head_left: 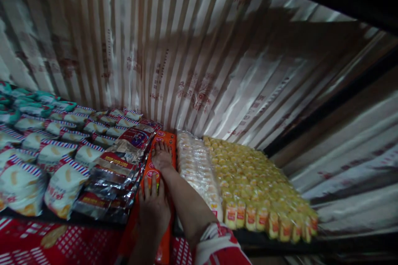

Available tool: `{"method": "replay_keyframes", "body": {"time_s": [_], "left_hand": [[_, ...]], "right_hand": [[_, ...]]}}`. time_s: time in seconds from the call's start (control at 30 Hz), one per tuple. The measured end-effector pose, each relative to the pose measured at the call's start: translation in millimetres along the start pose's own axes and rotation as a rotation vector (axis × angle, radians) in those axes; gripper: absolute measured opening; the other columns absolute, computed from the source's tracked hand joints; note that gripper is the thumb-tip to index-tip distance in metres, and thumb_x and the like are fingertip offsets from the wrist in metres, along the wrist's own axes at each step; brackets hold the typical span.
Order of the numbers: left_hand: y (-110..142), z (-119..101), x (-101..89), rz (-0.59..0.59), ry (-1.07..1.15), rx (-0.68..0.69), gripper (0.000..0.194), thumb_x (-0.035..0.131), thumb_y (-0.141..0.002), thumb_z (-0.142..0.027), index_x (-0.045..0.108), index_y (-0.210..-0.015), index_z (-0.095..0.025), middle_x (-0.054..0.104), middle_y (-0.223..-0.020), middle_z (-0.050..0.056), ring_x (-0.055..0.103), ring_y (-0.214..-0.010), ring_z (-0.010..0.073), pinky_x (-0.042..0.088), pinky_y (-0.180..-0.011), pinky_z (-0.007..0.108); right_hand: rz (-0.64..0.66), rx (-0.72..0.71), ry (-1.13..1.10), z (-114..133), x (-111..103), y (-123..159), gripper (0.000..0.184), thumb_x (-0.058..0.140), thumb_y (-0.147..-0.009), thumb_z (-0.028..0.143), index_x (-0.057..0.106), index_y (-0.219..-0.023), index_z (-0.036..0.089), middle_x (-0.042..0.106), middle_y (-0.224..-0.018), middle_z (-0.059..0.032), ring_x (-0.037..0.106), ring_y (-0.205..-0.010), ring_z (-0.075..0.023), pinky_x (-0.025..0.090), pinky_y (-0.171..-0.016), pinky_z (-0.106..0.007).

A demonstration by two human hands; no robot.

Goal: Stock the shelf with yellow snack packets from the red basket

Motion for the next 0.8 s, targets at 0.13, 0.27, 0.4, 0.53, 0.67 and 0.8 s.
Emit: {"method": "replay_keyframes", "body": {"time_s": [0.13,0.27,0.4,0.53,0.67,0.8], "left_hand": [[0.2,1.9,3.2,0.036,0.009,0.005,0.047,0.045,-0.080,-0.017,0.053,-0.127,-0.021,0.046,-0.139,0.010,0.034,-0.130,0.0353,0.034,-0.100,0.055],[1.4,0.7,3.6,0.051,-0.023,0.007,0.047,0.041,-0.081,-0.016,0.052,-0.127,-0.020,0.044,-0.140,0.010,0.033,-0.130,0.0363,0.033,-0.100,0.057],[2.3,-2.0,1.0,0.035,-0.035,-0.010,0.047,0.040,-0.081,-0.014,0.053,-0.126,-0.019,0.044,-0.140,0.010,0.030,-0.132,0.0364,0.031,-0.101,0.057],[0.6,-3.3,-2.4,0.029,-0.018,-0.026,0.045,0.042,-0.082,-0.016,0.055,-0.125,-0.018,0.045,-0.139,0.010,0.032,-0.131,0.0360,0.031,-0.102,0.056],[-2.9,-2.6,-6.6,0.026,0.012,-0.054,0.044,0.046,-0.080,-0.018,0.057,-0.122,-0.019,0.048,-0.137,0.011,0.033,-0.130,0.0365,0.027,-0.104,0.056],[-6.0,-0.9,-9.9,0.031,0.034,-0.057,0.044,0.050,-0.079,-0.022,0.058,-0.122,-0.018,0.049,-0.135,0.011,0.033,-0.131,0.0341,0.026,-0.106,0.053]], "right_hand": [[0.019,-0.001,0.020,1.1,1.1,0.3,0.053,0.021,-0.094,0.037,0.030,-0.142,0.017,0.023,-0.150,-0.0070,0.013,-0.139,-0.0216,0.008,-0.111,-0.044],[0.064,0.011,0.047,2.4,2.0,0.0,0.053,0.021,-0.094,0.038,0.026,-0.143,0.019,0.018,-0.151,-0.0059,0.008,-0.140,-0.0205,0.006,-0.111,-0.044],[0.083,0.022,0.053,2.1,2.8,-0.1,0.054,0.020,-0.094,0.039,0.024,-0.144,0.018,0.016,-0.152,-0.0058,0.009,-0.140,-0.0220,0.006,-0.111,-0.045],[0.039,0.007,0.036,2.4,1.3,-0.1,0.054,0.020,-0.093,0.040,0.028,-0.143,0.018,0.019,-0.151,-0.0056,0.011,-0.139,-0.0231,0.007,-0.111,-0.045],[0.048,0.006,0.036,2.9,0.1,-0.8,0.053,0.023,-0.093,0.038,0.029,-0.142,0.018,0.022,-0.151,-0.0059,0.013,-0.139,-0.0246,0.008,-0.111,-0.046],[0.074,0.010,-0.058,3.7,-6.3,-3.2,0.051,0.029,-0.092,0.038,0.035,-0.139,0.018,0.027,-0.149,-0.0063,0.015,-0.138,-0.0258,0.011,-0.111,-0.048]]}}
Point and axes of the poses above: each hand's wrist, its own y-axis away from the middle knuckle, its own x-axis out of the palm, z = x × y, the point moved 6 cm from there along -y, towards the middle knuckle
